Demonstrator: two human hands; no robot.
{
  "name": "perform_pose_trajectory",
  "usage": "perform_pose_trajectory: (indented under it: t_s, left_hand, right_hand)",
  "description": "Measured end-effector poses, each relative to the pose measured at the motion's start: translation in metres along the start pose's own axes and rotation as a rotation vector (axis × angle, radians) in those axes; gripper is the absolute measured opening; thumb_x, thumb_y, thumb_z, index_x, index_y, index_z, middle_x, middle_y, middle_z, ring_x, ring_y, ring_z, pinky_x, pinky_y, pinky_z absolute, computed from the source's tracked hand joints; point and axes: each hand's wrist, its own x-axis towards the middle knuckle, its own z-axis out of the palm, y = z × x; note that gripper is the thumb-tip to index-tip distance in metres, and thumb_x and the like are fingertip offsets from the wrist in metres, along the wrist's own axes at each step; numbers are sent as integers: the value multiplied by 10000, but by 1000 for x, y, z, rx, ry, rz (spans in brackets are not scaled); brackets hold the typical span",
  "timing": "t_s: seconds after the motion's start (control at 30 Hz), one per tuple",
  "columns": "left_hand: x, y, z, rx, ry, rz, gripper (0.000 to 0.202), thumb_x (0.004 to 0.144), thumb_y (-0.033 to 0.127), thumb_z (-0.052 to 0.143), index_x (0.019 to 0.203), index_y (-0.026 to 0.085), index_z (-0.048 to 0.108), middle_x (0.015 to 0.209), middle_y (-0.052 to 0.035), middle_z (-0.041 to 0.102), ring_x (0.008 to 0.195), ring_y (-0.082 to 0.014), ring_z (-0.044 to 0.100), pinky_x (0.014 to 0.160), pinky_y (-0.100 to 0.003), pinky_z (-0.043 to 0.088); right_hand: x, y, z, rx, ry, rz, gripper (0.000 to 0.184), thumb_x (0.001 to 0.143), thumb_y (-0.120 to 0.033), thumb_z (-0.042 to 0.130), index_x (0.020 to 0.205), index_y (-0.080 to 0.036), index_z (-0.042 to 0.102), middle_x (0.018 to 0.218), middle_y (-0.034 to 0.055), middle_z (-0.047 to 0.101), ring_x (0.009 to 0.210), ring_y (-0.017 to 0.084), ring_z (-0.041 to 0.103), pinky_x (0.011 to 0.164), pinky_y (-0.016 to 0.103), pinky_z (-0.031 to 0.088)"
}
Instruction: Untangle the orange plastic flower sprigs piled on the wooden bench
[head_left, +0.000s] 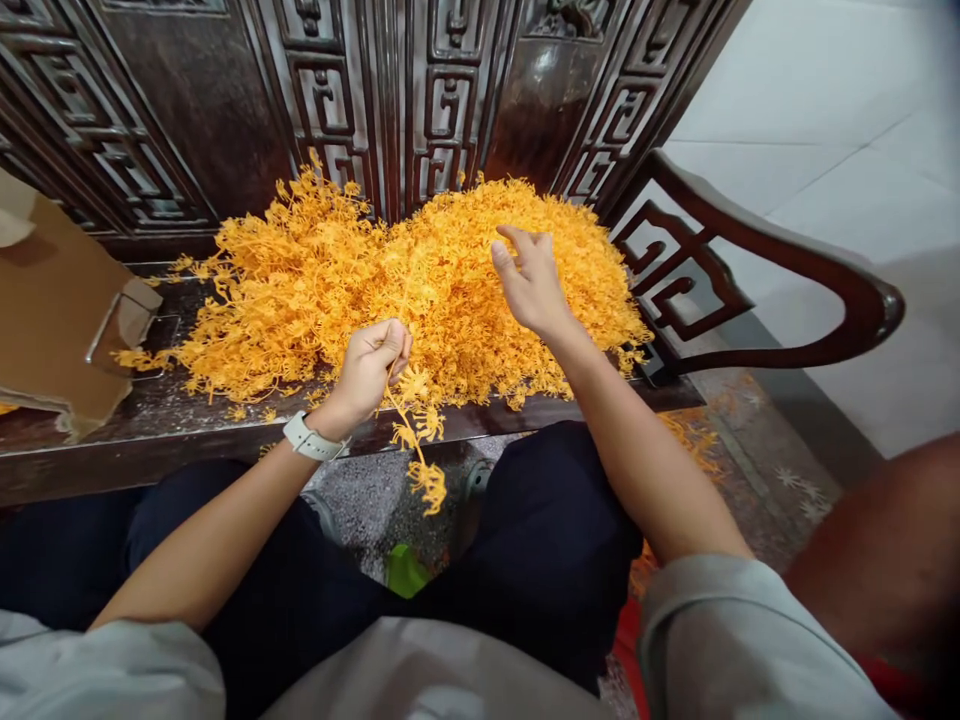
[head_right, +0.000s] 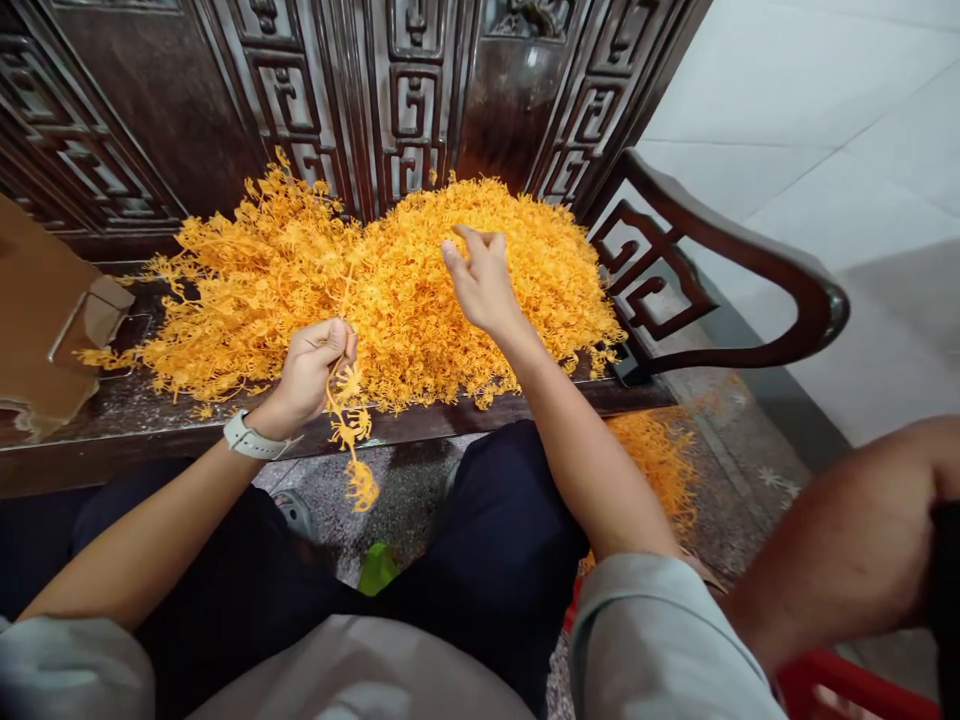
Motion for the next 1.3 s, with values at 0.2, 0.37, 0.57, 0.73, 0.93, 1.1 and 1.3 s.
perform_pose_trajectory:
  t_s: [0.2, 0.37, 0.57, 0.73, 0.93, 1.1, 1.3]
  left_hand:
    - [-1, -9, 8, 65, -32, -24, 563, 935, 696, 614, 646, 215, 569, 558, 4, 445, 488, -128, 368, 473, -288, 264]
    - [-5, -16, 16, 136, -106, 2, 576, 961, 689, 581, 642, 208, 576, 578, -3, 472, 545, -146, 415, 538, -301, 315]
    - [-7, -8, 15, 82, -216, -68, 600, 958, 690, 583, 611, 210, 483, 559, 15, 410, 500, -126, 344, 500, -292, 268]
    - [-12, 6, 0, 164, -214, 3, 597, 952, 690, 598, 613, 207, 509, 585, -9, 439, 533, -138, 372, 504, -292, 271]
    - [-13, 1, -8, 44, -230, -120, 606, 945, 673, 611, 573, 217, 468, 526, 6, 383, 456, -119, 304, 462, -295, 230]
    - [-1, -4, -8, 89, -279, -79, 616, 927, 651, 638, 546, 211, 435, 567, -4, 365, 518, -132, 320, 514, -307, 264]
    - [1, -1, -3, 126, -422, -153, 623, 948, 614, 628, 524, 217, 403, 526, 7, 331, 480, -122, 274, 484, -300, 227]
  right_hand:
    - [-9, -49, 20, 160, -26, 129, 792, 979, -852, 223, 1157, -213, 656, 1109, 134, 628, 1082, 255, 642, 956, 470, 553]
    - [-22, -91, 45, 675, -206, 378, 748, 909, -923, 266, 995, -243, 565, 723, -2, 507, 539, 120, 461, 478, 276, 416]
    - [-16, -90, 51, 760, -132, 364, 689, 876, -936, 382, 792, -253, 415, 632, -52, 332, 489, 95, 314, 431, 262, 301]
    - [15, -22, 25, 443, 18, 214, 746, 942, -899, 229, 917, -233, 564, 733, 13, 489, 587, 136, 475, 541, 312, 440]
    - [15, 41, -11, -59, 172, 133, 830, 950, -880, 305, 1251, -175, 624, 1146, 172, 612, 1102, 304, 638, 902, 526, 547]
    - [3, -12, -13, 80, -54, 63, 732, 977, -837, 349, 1100, -206, 700, 1025, 127, 658, 1030, 257, 646, 872, 443, 561]
    - [-11, -78, -20, 563, -781, 35, 650, 856, -835, 617, 714, -201, 641, 579, -39, 451, 541, 90, 393, 509, 257, 349]
